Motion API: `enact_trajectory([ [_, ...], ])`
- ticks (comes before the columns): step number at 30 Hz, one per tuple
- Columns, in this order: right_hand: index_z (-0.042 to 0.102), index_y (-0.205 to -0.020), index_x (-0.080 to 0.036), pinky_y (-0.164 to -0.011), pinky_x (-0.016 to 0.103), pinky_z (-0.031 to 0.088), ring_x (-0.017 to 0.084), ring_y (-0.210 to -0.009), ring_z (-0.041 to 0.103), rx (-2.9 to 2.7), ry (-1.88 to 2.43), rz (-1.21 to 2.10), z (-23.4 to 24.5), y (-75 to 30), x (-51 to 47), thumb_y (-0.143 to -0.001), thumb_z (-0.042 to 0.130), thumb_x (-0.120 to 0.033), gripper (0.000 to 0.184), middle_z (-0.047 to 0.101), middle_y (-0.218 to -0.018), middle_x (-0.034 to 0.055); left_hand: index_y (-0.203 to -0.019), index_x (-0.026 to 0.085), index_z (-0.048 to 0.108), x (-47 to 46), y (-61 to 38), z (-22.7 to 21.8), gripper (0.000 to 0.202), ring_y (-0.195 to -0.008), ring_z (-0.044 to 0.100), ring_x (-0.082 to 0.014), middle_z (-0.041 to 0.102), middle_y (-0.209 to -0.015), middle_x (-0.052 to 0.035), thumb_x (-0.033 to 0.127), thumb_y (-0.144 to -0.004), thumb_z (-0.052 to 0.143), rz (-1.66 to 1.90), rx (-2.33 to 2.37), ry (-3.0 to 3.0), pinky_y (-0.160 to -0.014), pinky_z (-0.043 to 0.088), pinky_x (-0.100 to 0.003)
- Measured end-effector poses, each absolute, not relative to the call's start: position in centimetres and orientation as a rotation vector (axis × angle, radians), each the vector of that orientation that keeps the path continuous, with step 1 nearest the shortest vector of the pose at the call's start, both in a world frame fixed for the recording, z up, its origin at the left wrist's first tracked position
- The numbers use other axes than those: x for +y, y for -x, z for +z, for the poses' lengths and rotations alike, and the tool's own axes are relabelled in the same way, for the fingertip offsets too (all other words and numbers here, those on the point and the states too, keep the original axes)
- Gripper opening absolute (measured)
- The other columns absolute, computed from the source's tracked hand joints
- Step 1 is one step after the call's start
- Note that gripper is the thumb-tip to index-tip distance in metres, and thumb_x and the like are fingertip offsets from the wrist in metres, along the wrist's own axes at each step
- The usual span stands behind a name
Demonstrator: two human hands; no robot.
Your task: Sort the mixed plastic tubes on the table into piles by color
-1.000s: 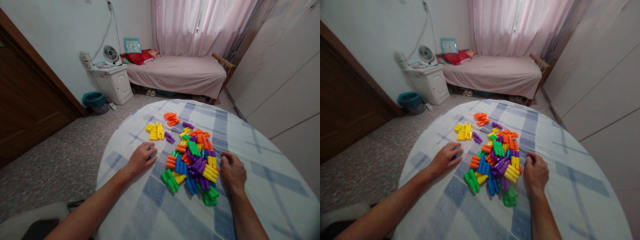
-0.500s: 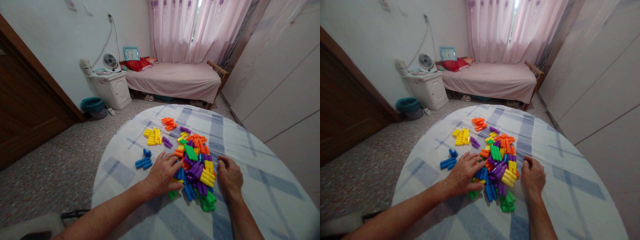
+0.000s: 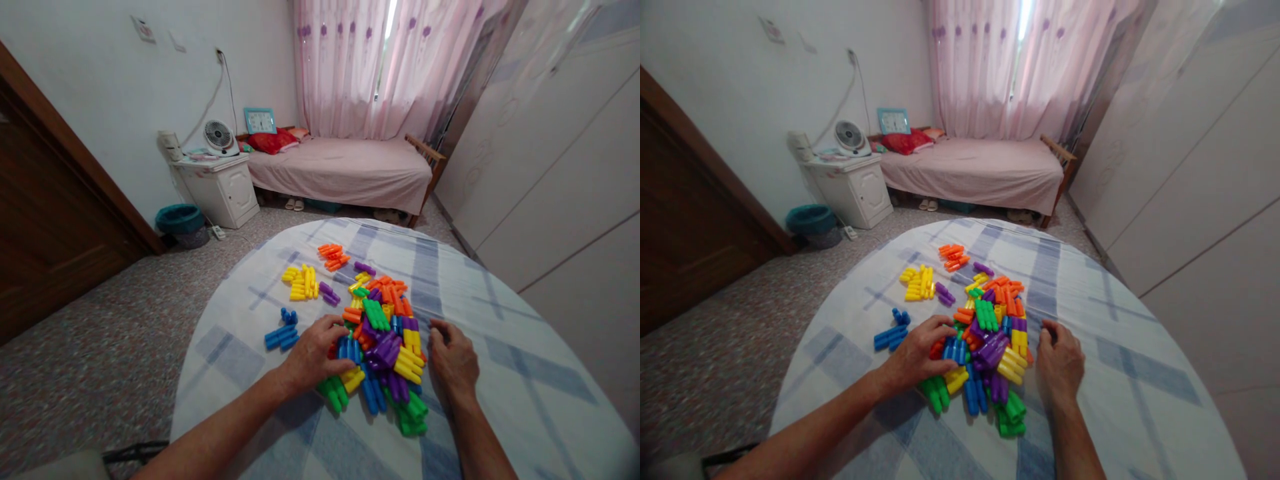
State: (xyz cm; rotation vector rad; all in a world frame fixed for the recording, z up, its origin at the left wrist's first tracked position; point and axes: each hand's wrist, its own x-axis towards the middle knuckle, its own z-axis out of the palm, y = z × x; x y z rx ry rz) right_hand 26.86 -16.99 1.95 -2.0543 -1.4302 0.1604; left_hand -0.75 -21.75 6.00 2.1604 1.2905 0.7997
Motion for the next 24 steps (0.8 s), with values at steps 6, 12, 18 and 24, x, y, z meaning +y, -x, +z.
enact_trajectory([
  [6, 0.063, -0.101, -0.024, -0.083, 0.034, 0.039, 0.022, -0.096, 0.054, -1.441, 2.056, 0.16, 2.2, -26.8, -17.0, -0.081, 0.038, -0.035, 0.034, 0.064, -0.098, 0.0055, -0.11, 0.02, 0.06, -21.8, 1.1, 5.5, 0.05, -0.109, 0.053, -0.0239, 0.057, -0.118, -0.0097, 0.031, -0.064, 0.076, 0.825, 1.322, -2.216, -0.094, 0.045, -0.038],
  [12, 0.063, -0.102, -0.025, -0.082, 0.034, 0.04, 0.023, -0.095, 0.055, -1.429, 2.064, 0.17, 1.8, -27.0, -16.9, -0.08, 0.039, -0.037, 0.034, 0.064, -0.098, 0.0049, -0.118, 0.024, 0.055, -22.5, 4.4, 7.9, 0.047, -0.117, 0.049, -0.0243, 0.053, -0.124, -0.0087, 0.035, -0.074, 0.067, 1.225, 1.587, -2.199, -0.099, 0.042, -0.042],
  [18, 0.063, -0.102, -0.025, -0.08, 0.034, 0.04, 0.023, -0.094, 0.055, -1.439, 2.07, 0.166, 1.8, -27.0, -16.9, -0.08, 0.039, -0.036, 0.034, 0.064, -0.097, 0.0055, -0.114, 0.022, 0.056, -22.4, 10.7, 5.9, 0.04, -0.114, 0.051, -0.0232, 0.056, -0.119, -0.0073, 0.039, -0.079, 0.06, 1.335, 2.05, -1.917, -0.101, 0.04, -0.043],
  [24, 0.063, -0.102, -0.025, -0.081, 0.035, 0.04, 0.023, -0.094, 0.054, -1.435, 2.071, 0.169, 1.9, -27.0, -16.9, -0.081, 0.039, -0.037, 0.034, 0.063, -0.097, 0.0057, -0.107, 0.022, 0.062, -22.6, 12.6, 2.4, 0.035, -0.11, 0.055, -0.024, 0.062, -0.113, -0.0066, 0.044, -0.082, 0.054, 1.043, 2.069, -1.886, -0.098, 0.043, -0.044],
])
